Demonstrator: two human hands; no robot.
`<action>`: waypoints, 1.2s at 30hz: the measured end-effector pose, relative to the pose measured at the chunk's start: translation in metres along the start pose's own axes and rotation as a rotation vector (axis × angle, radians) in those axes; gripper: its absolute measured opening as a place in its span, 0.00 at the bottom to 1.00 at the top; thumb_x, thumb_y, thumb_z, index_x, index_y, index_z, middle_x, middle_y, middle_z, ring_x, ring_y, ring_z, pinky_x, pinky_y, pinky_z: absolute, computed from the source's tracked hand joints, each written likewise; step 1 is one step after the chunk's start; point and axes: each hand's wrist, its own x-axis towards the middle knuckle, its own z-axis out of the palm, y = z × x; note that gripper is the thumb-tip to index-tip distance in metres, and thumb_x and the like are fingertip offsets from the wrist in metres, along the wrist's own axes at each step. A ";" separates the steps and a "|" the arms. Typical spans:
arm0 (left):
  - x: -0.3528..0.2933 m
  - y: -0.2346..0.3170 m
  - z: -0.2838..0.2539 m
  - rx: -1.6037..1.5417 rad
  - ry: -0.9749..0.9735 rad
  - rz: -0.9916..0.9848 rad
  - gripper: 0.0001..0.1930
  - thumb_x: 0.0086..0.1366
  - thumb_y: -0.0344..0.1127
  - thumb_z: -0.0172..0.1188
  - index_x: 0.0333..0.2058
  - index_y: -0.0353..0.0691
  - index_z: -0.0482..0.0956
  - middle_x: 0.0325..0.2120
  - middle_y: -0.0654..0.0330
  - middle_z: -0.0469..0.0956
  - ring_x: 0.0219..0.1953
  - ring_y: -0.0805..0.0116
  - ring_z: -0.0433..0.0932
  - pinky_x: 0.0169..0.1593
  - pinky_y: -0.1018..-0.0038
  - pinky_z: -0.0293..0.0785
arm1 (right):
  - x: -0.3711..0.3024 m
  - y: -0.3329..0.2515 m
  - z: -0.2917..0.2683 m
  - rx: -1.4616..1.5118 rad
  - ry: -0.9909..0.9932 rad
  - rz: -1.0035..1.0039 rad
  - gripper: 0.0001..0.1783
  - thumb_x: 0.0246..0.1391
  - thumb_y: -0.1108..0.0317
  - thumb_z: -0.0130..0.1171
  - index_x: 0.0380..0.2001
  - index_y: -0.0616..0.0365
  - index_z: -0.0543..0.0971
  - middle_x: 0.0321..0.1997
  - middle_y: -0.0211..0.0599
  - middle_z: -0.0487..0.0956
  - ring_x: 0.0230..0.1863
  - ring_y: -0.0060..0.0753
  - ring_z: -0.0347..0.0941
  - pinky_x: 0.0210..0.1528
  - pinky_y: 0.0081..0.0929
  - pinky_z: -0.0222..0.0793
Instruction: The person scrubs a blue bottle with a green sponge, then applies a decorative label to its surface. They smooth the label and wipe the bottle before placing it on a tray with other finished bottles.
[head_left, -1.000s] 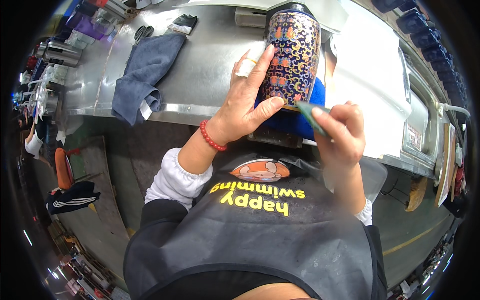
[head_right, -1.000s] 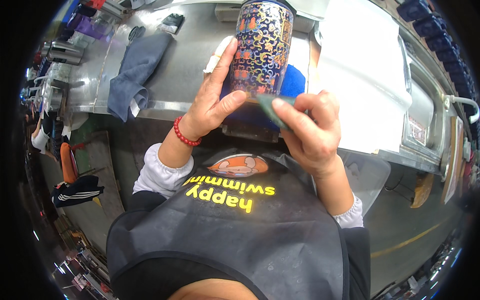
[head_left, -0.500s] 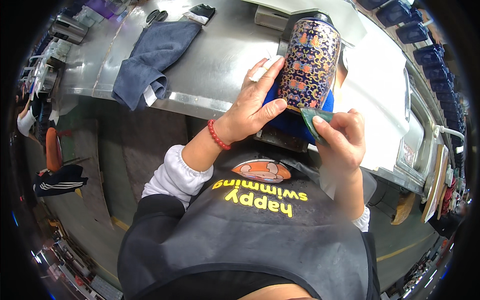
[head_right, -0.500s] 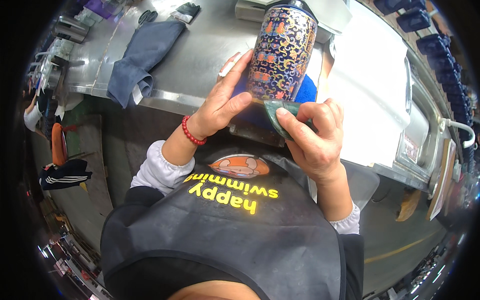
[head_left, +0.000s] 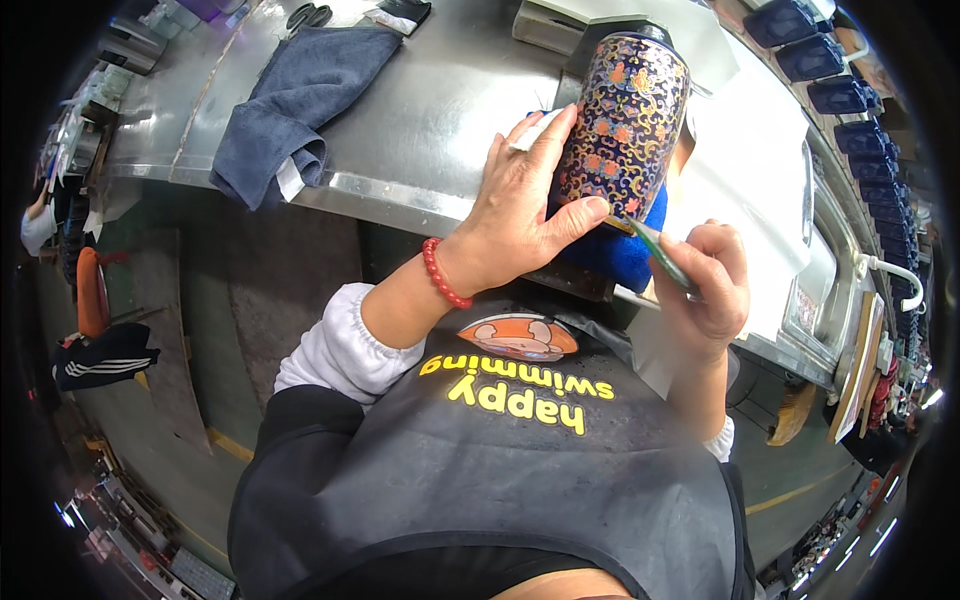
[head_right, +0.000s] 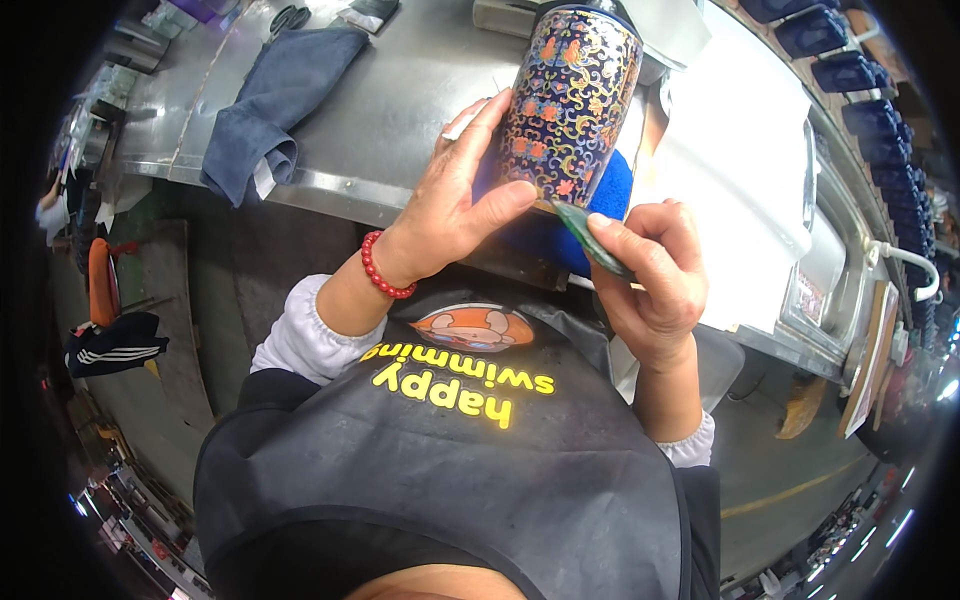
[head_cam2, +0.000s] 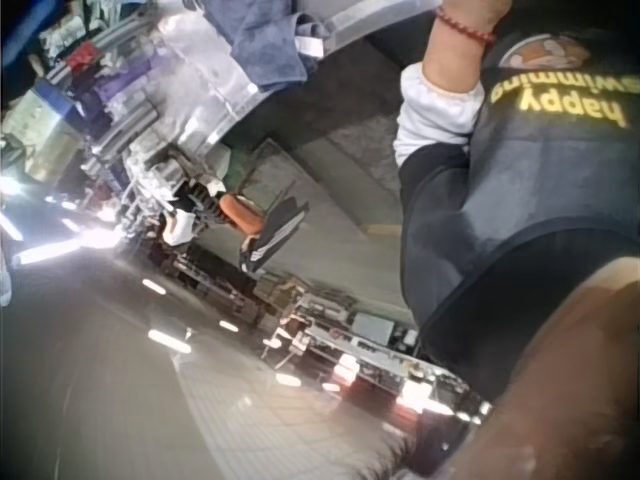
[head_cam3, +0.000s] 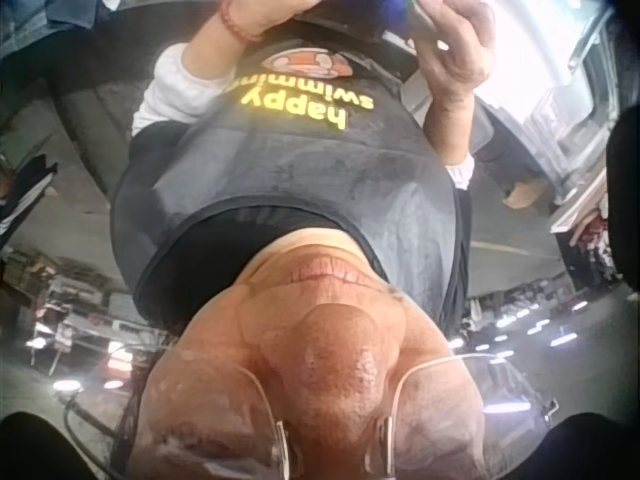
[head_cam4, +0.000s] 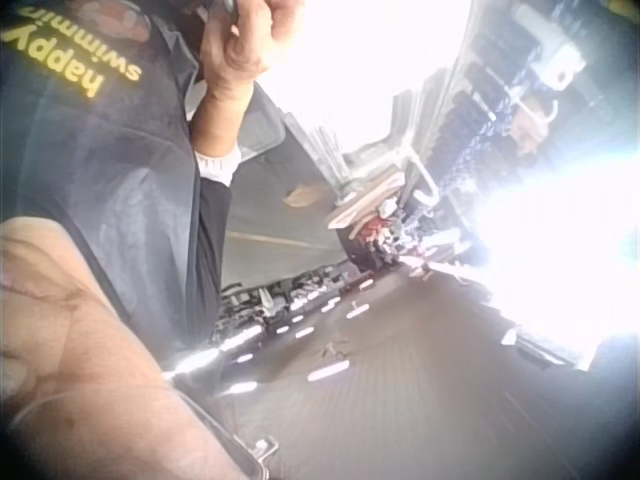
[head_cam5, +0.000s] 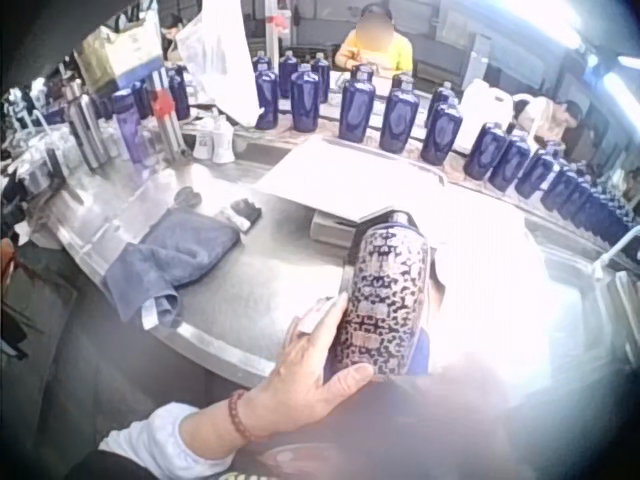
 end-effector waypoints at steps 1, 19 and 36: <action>0.000 -0.001 0.000 -0.007 -0.011 -0.006 0.46 0.66 0.57 0.63 0.68 0.26 0.57 0.62 0.36 0.67 0.67 0.38 0.59 0.70 0.50 0.49 | -0.001 0.000 0.001 0.004 0.018 0.034 0.27 0.33 0.86 0.71 0.43 0.58 0.85 0.31 0.33 0.72 0.29 0.30 0.65 0.30 0.27 0.60; -0.015 -0.016 -0.018 -0.097 -0.104 -0.020 0.37 0.73 0.46 0.53 0.71 0.28 0.55 0.70 0.42 0.59 0.75 0.49 0.51 0.74 0.61 0.45 | -0.013 -0.005 0.010 0.765 0.194 0.847 0.11 0.67 0.70 0.58 0.49 0.62 0.75 0.43 0.28 0.80 0.42 0.13 0.73 0.47 0.15 0.70; -0.008 0.015 0.001 0.237 0.025 -0.039 0.49 0.61 0.58 0.65 0.67 0.25 0.57 0.58 0.37 0.73 0.68 0.37 0.59 0.66 0.46 0.49 | -0.002 -0.013 0.027 0.522 0.138 0.802 0.12 0.66 0.69 0.60 0.49 0.62 0.74 0.40 0.28 0.79 0.40 0.15 0.71 0.44 0.15 0.68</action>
